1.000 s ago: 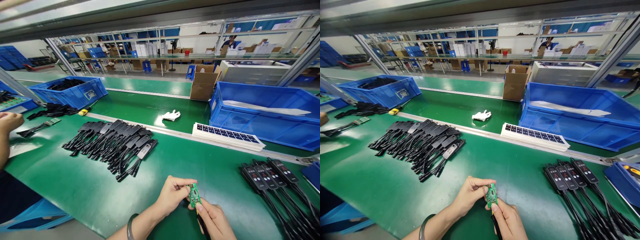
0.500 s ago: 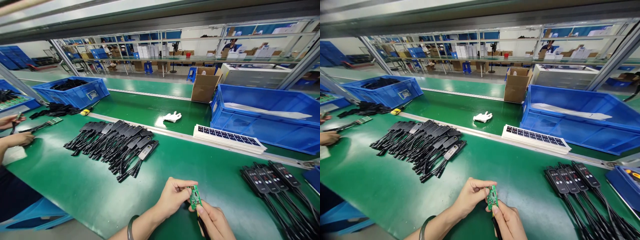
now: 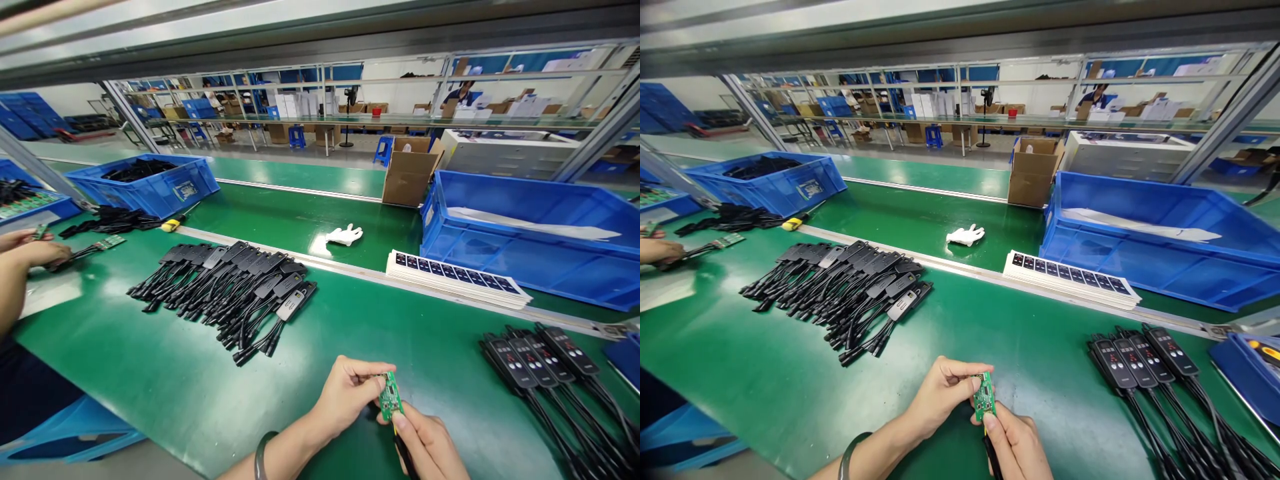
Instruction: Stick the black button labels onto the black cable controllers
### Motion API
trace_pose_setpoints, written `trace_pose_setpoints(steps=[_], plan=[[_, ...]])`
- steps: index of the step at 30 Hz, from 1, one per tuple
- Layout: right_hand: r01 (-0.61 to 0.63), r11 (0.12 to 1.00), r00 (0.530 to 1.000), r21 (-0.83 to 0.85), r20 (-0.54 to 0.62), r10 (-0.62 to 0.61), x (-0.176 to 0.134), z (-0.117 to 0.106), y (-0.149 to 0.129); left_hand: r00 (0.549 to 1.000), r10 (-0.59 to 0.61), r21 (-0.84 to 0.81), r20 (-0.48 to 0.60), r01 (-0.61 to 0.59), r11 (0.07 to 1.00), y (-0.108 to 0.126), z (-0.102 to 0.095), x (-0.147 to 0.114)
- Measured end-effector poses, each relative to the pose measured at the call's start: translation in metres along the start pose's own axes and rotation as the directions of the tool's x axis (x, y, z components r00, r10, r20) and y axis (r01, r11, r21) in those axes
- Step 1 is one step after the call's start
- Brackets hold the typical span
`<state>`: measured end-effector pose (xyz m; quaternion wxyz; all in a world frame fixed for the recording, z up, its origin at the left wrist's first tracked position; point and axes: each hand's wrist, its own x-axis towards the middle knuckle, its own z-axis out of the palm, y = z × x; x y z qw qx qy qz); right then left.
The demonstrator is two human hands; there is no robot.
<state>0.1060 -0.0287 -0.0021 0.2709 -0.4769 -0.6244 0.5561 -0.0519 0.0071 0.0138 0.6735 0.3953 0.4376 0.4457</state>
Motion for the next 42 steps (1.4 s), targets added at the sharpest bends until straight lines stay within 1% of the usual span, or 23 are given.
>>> trace_pose_setpoints(steps=[13,18,21,27,33,42], plan=[[-0.003,1.000,1.000,-0.030,-0.005,0.003,-0.0004,0.0000,0.0000,0.999,-0.020,0.002,-0.026,0.020,1.000,0.0022,0.0013,-0.0006],[-0.010,1.000,1.000,-0.024,0.029,0.011,-0.0002,-0.0017,0.0024,1.000,-0.019,-0.002,-0.022,0.019,1.000,0.0032,0.0013,-0.0006],[0.008,0.999,0.999,-0.034,0.046,-0.007,0.0000,-0.0025,0.0037,0.999,-0.021,-0.005,-0.031,0.021,1.000,0.0037,0.0015,-0.0004],[0.006,0.999,1.000,-0.043,0.004,-0.006,-0.0003,-0.0015,0.0037,0.999,-0.026,0.005,-0.027,0.026,1.000,0.0031,0.0019,-0.0015],[-0.023,0.999,1.000,-0.037,0.008,0.023,-0.0005,-0.0009,0.0019,0.999,-0.023,0.025,-0.034,0.024,0.999,0.0025,0.0020,-0.0009],[-0.021,1.000,1.000,-0.002,0.010,0.021,-0.0008,-0.0008,-0.0001,0.999,-0.022,0.028,-0.029,0.023,0.999,0.0016,0.0025,-0.0006]])
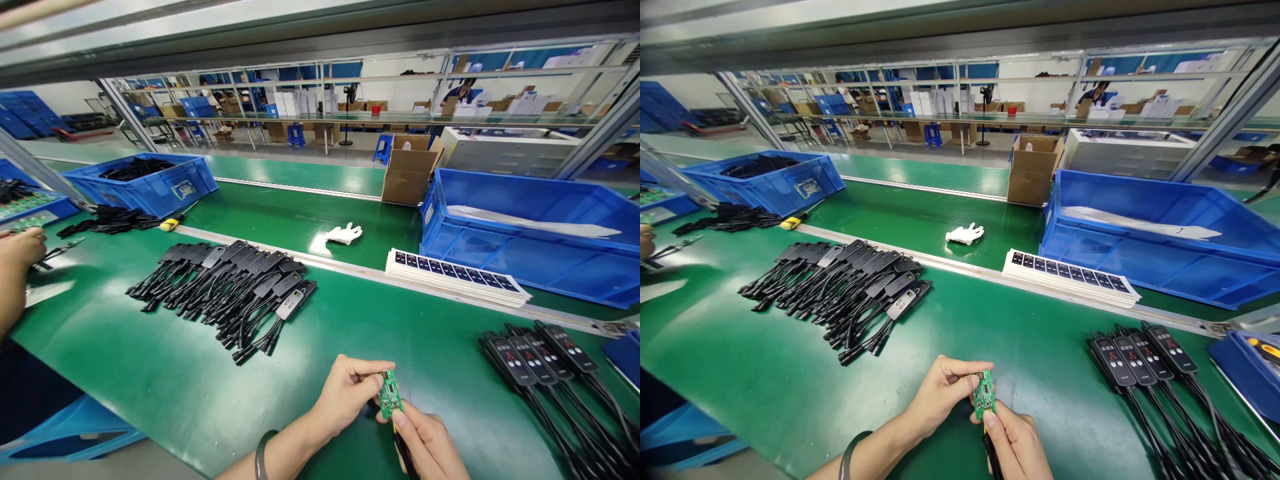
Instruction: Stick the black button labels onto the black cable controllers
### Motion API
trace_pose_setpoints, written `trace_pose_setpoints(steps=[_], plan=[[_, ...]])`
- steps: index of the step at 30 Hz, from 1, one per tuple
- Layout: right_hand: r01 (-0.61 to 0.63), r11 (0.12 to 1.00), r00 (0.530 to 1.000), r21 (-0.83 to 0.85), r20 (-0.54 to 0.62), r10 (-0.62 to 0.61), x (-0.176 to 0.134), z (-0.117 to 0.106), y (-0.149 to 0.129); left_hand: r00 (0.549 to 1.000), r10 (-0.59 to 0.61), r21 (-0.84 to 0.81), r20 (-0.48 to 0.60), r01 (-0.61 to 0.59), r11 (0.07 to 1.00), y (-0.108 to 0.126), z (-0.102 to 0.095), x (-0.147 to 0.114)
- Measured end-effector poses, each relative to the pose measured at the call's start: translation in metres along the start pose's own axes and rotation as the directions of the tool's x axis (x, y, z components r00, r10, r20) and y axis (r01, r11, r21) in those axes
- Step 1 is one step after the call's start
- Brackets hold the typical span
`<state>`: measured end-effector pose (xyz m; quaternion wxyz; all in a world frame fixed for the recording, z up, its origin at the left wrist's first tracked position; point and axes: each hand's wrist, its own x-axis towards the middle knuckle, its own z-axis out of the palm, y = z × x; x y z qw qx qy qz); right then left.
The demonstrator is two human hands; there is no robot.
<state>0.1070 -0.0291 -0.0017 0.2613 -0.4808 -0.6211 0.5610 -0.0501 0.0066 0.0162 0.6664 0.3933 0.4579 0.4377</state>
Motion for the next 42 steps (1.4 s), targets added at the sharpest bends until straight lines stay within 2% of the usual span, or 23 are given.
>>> trace_pose_setpoints(steps=[22,31,42], plan=[[0.039,0.999,0.999,-0.031,0.022,-0.038,0.0005,-0.0007,0.0023,1.000,0.006,-0.008,0.003,-0.006,1.000,-0.0017,-0.0009,0.0000],[0.015,0.999,1.000,-0.041,-0.025,-0.016,-0.0002,0.0010,-0.0035,1.000,0.000,-0.029,0.014,0.001,1.000,-0.0019,-0.0001,0.0002],[0.064,0.997,0.998,-0.033,-0.026,-0.065,-0.0003,0.0005,-0.0031,1.000,0.009,-0.040,0.013,-0.009,0.999,-0.0023,0.0000,0.0000]])
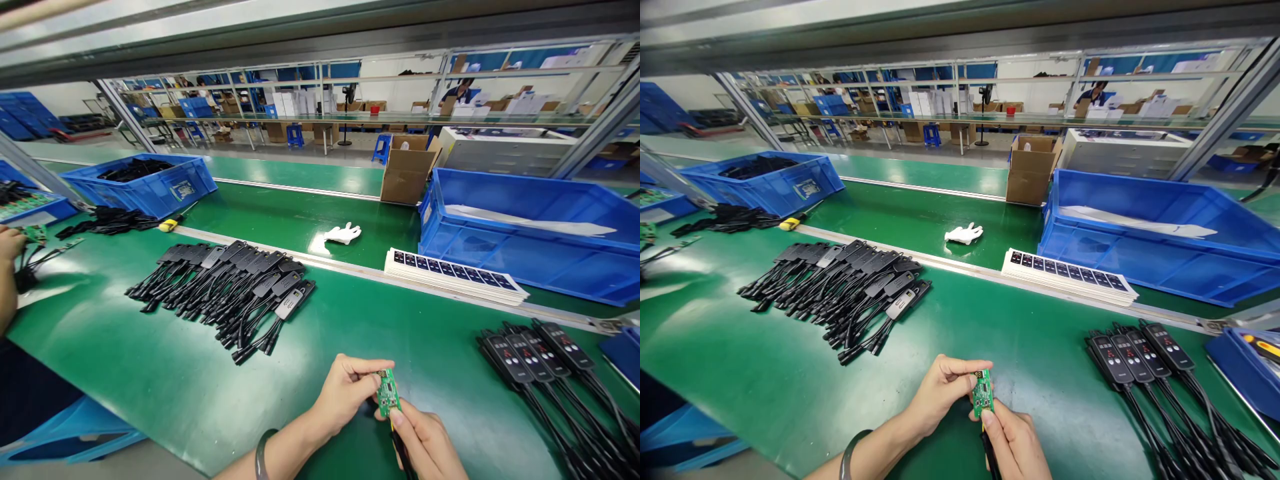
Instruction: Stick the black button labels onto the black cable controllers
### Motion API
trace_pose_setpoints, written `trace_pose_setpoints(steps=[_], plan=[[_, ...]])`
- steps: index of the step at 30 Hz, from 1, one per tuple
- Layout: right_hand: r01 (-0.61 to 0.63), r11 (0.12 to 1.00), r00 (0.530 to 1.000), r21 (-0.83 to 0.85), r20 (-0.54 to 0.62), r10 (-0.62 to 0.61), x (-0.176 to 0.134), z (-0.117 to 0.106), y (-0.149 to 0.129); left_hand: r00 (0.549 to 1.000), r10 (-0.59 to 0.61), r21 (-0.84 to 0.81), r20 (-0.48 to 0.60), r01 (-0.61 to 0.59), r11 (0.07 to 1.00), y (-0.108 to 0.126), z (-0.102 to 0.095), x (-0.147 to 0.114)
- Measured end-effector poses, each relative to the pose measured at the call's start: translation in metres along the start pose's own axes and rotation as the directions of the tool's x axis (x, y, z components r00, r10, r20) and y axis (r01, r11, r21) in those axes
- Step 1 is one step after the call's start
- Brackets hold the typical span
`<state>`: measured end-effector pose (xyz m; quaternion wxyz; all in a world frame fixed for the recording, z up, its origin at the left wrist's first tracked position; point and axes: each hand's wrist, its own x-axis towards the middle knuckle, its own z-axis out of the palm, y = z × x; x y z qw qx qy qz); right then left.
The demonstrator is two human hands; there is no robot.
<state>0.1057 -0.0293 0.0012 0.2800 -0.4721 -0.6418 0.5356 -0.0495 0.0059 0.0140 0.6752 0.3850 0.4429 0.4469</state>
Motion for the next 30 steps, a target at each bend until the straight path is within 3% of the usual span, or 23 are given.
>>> trace_pose_setpoints(steps=[16,24,30], plan=[[0.003,1.000,1.000,0.010,0.006,-0.003,-0.0004,-0.0001,0.0007,1.000,-0.003,0.015,-0.015,0.003,1.000,-0.0005,0.0011,0.0004],[-0.145,0.968,0.989,0.203,0.042,0.139,-0.0001,0.0002,-0.0007,1.000,-0.013,-0.064,0.018,0.015,0.998,0.0069,-0.0022,-0.0006],[-0.145,0.971,0.989,0.191,0.060,0.136,-0.0008,0.0020,0.0016,0.998,-0.004,0.098,-0.055,0.010,0.995,0.0082,-0.0021,0.0019]])
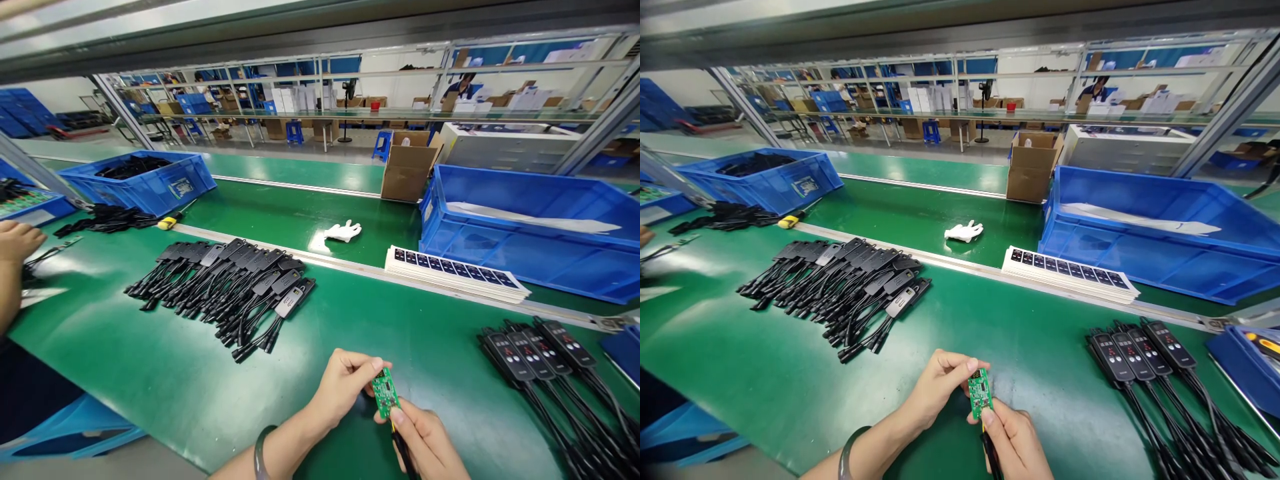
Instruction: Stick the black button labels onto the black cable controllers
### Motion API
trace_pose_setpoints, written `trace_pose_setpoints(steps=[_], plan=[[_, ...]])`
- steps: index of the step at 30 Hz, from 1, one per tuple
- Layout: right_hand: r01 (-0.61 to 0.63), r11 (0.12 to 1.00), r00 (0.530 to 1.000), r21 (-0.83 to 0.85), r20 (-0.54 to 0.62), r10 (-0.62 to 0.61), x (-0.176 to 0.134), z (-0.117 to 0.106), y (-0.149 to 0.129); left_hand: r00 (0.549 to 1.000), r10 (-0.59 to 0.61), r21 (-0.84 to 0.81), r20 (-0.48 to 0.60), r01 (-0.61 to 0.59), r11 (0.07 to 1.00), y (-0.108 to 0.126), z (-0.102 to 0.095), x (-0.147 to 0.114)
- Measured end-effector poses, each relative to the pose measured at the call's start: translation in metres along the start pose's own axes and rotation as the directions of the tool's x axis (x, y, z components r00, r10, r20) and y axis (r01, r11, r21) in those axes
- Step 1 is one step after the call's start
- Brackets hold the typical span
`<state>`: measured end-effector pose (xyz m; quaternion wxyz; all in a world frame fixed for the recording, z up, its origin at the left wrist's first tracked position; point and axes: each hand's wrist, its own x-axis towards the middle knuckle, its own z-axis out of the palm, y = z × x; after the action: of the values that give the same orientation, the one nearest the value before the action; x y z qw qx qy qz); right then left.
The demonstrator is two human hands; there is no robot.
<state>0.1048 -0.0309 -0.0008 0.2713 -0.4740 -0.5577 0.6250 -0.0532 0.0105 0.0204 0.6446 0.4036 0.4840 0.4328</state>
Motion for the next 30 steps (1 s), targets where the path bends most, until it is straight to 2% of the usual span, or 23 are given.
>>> trace_pose_setpoints(steps=[4,8,13,17,23,27,30], plan=[[0.015,0.998,0.999,-0.054,0.032,-0.013,0.001,-0.001,0.006,1.000,-0.014,0.040,-0.017,0.015,0.999,-0.002,0.000,0.001],[-0.051,0.997,0.996,0.063,0.080,0.046,0.002,-0.002,0.008,1.000,-0.009,0.078,-0.011,0.010,0.997,-0.001,-0.001,0.001],[-0.089,0.984,0.995,0.153,0.052,0.082,0.000,-0.002,0.000,0.998,-0.043,-0.053,-0.038,0.041,0.998,0.001,-0.002,0.003],[-0.074,0.990,0.997,0.118,0.034,0.070,-0.002,-0.003,-0.004,0.997,-0.016,-0.119,-0.070,0.008,0.993,0.005,-0.003,0.005],[0.012,1.000,0.999,0.006,0.041,-0.012,0.001,-0.005,0.002,1.000,0.013,-0.052,0.015,-0.013,0.999,0.003,-0.005,0.003],[0.087,0.988,0.994,-0.126,0.077,-0.078,0.003,-0.005,0.006,0.999,0.029,0.022,-0.014,-0.028,0.999,-0.003,-0.005,0.005],[0.074,0.987,0.995,-0.145,0.074,-0.063,0.002,-0.005,0.006,0.999,-0.002,0.022,-0.041,0.003,1.000,-0.002,-0.004,0.006]])
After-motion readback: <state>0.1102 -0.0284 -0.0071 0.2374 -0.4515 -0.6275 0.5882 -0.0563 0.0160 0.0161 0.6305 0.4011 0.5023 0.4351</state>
